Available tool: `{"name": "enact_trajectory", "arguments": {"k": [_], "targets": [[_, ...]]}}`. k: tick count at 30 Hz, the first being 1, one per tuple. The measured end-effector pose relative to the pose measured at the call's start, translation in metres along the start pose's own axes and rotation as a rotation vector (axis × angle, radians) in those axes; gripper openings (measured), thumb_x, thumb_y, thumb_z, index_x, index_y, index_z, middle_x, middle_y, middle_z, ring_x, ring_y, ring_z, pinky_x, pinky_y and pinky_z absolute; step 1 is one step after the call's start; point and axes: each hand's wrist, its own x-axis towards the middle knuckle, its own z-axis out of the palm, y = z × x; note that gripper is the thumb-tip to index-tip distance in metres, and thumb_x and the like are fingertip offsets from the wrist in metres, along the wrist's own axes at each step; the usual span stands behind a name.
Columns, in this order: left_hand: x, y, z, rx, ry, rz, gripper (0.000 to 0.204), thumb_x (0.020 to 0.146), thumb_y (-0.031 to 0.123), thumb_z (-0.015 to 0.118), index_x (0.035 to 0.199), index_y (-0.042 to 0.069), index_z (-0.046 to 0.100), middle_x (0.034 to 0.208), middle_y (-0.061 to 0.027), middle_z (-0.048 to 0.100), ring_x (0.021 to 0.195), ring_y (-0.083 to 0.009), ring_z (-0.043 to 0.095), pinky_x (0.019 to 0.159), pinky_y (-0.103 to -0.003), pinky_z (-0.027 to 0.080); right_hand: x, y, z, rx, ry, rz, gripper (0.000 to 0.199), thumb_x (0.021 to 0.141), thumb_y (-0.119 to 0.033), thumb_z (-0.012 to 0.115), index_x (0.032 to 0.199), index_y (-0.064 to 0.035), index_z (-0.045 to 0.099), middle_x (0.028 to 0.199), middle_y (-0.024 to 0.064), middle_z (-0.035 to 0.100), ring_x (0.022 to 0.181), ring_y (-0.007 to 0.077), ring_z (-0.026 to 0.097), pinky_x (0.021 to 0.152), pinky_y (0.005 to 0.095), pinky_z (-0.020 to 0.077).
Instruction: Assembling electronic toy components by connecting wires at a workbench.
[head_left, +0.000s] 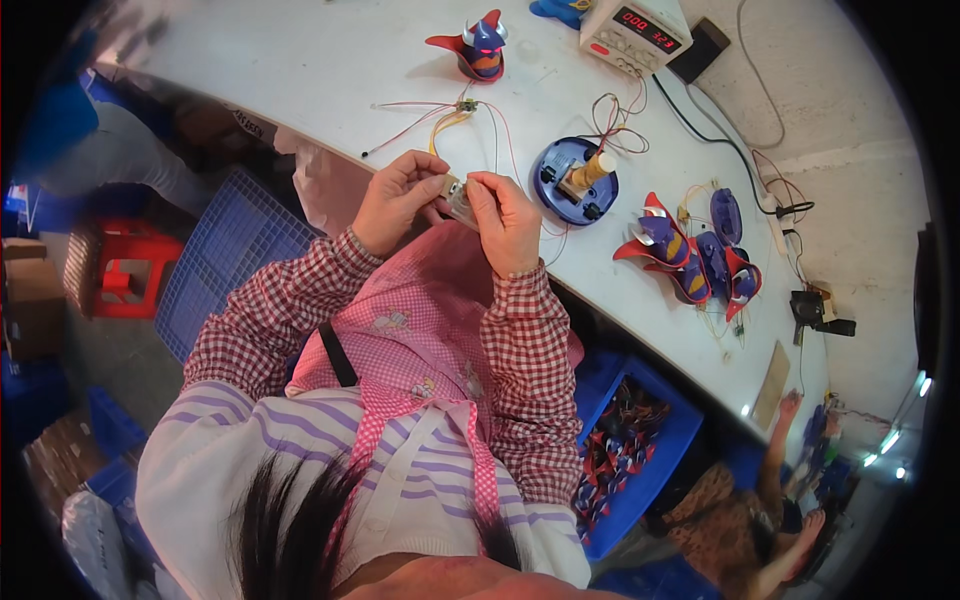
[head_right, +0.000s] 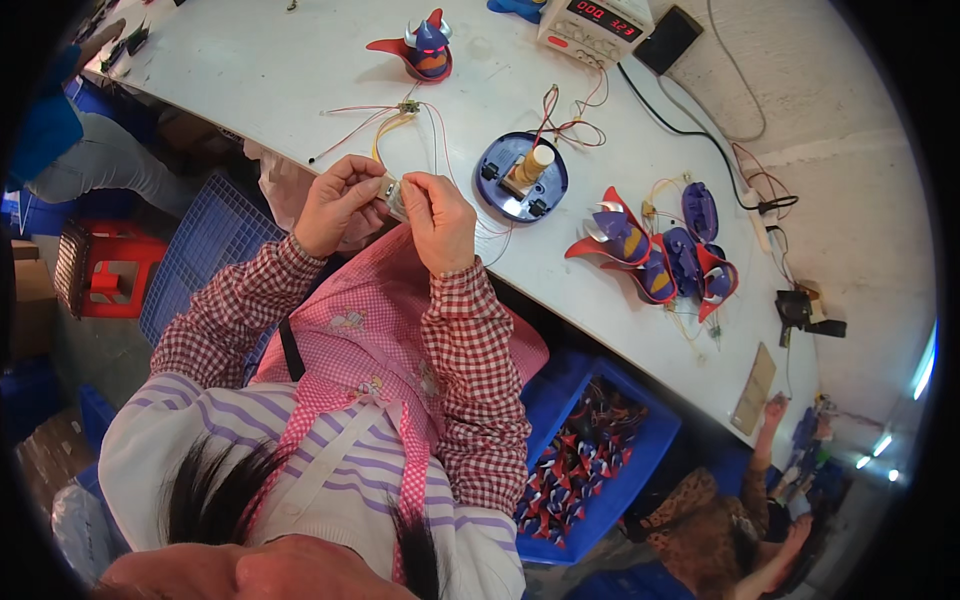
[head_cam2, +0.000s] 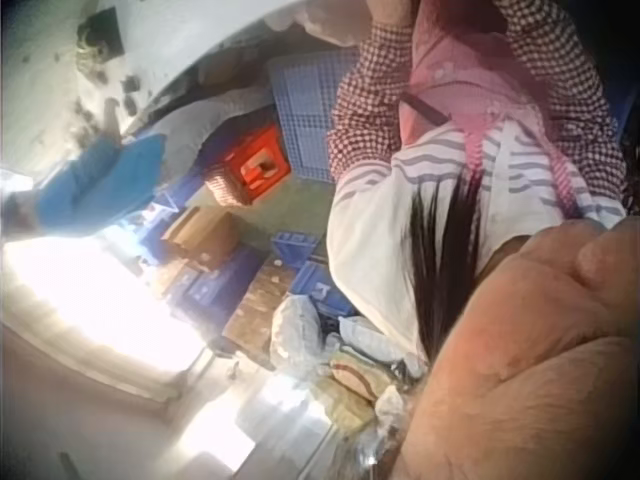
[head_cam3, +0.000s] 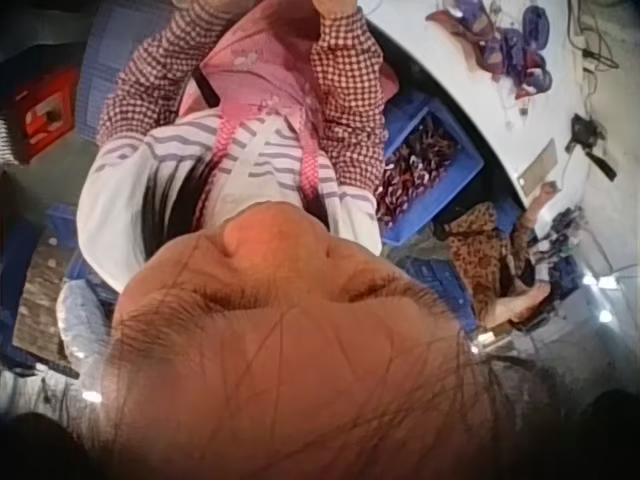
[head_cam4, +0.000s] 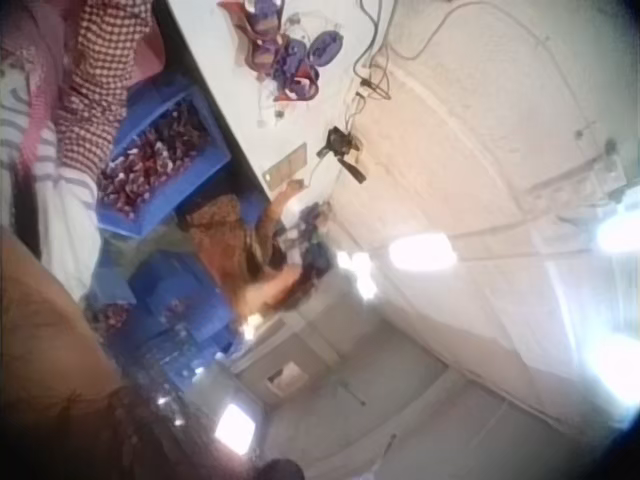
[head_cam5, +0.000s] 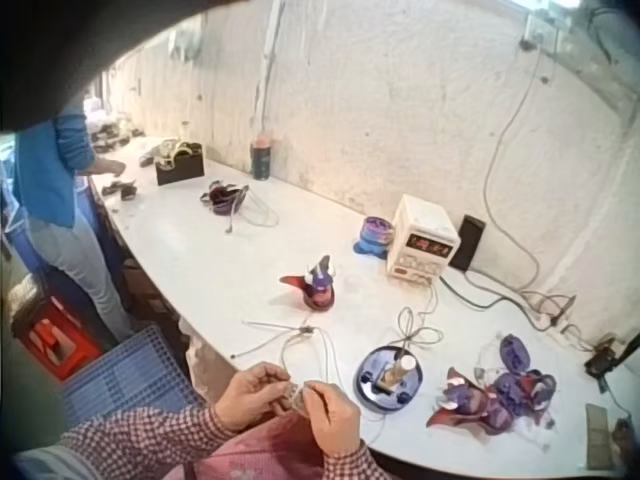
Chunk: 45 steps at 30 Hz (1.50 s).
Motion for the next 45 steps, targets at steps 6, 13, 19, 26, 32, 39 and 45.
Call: {"name": "enact_trajectory", "arguments": {"k": [6, 13, 19, 26, 32, 39, 45], "targets": [[0.000, 0.000, -0.001, 0.049, -0.013, -0.012, 0.017, 0.089, 0.002, 0.051, 0.106, -0.003, 0.050, 0.084, -0.0101, 0.057, 0.063, -0.0114, 0.058, 0.058, -0.019, 0.052, 0.004, -0.006, 0.003, -0.069, -0.065, -0.022, 0.013, 0.083, -0.003, 0.061, 0.095, 0.0010, 0.063, 0.081, 0.0072, 0.060, 0.065, 0.0152, 0.054, 0.058, 0.0230, 0.0439], [0.001, -0.002, -0.004, 0.067, -0.049, -0.020, 0.018, 0.089, 0.002, 0.052, 0.106, -0.003, 0.050, 0.083, -0.0093, 0.057, 0.062, -0.0107, 0.058, 0.057, -0.018, 0.051, 0.002, -0.005, 0.011, -0.168, -0.049, -0.044, 0.012, 0.083, -0.004, 0.061, 0.094, 0.0001, 0.063, 0.080, 0.0075, 0.060, 0.064, 0.0167, 0.055, 0.058, 0.0243, 0.0443], [0.003, 0.015, -0.005, 0.218, -0.120, -0.042, 0.019, 0.089, 0.002, 0.053, 0.108, -0.002, 0.050, 0.081, -0.0081, 0.058, 0.063, -0.0086, 0.056, 0.055, -0.017, 0.049, 0.002, -0.005, 0.009, -0.172, -0.048, -0.042, 0.010, 0.084, -0.004, 0.060, 0.093, 0.0002, 0.062, 0.080, 0.0075, 0.060, 0.065, 0.0177, 0.055, 0.058, 0.0250, 0.0444], [0.019, 0.030, -0.010, 0.294, -0.285, -0.194, 0.019, 0.089, 0.002, 0.054, 0.108, -0.003, 0.050, 0.078, -0.0071, 0.058, 0.063, -0.0063, 0.054, 0.053, -0.016, 0.046, 0.000, -0.005, 0.006, -0.179, -0.021, -0.054, 0.012, 0.082, -0.002, 0.060, 0.094, 0.0000, 0.062, 0.083, 0.0079, 0.059, 0.067, 0.0182, 0.055, 0.058, 0.0248, 0.0443], [0.010, 0.030, -0.019, 0.280, -0.191, -0.250, 0.018, 0.086, 0.004, 0.057, 0.104, 0.000, 0.053, 0.076, -0.0052, 0.058, 0.056, -0.0070, 0.054, 0.047, -0.015, 0.045, -0.009, -0.010, 0.009, -0.172, 0.053, -0.149, 0.018, 0.080, 0.002, 0.062, 0.097, -0.0001, 0.061, 0.087, 0.0081, 0.059, 0.067, 0.0181, 0.055, 0.058, 0.0246, 0.0443], [0.007, 0.022, -0.011, 0.123, -0.148, -0.213, 0.015, 0.086, 0.003, 0.058, 0.100, -0.001, 0.054, 0.076, -0.0071, 0.059, 0.054, -0.0070, 0.053, 0.045, -0.014, 0.044, -0.009, -0.009, 0.005, -0.128, -0.051, -0.117, 0.019, 0.077, 0.005, 0.062, 0.095, -0.0001, 0.059, 0.087, 0.0081, 0.058, 0.066, 0.0179, 0.055, 0.058, 0.0252, 0.0449], [0.003, 0.024, -0.005, 0.111, -0.115, -0.208, 0.012, 0.086, 0.002, 0.058, 0.097, -0.002, 0.054, 0.075, -0.0084, 0.060, 0.054, -0.0072, 0.053, 0.045, -0.014, 0.044, -0.011, -0.005, 0.009, -0.205, -0.054, -0.185, 0.018, 0.076, 0.006, 0.062, 0.092, -0.0005, 0.058, 0.086, 0.0084, 0.058, 0.066, 0.0180, 0.054, 0.058, 0.0254, 0.0451]]}}
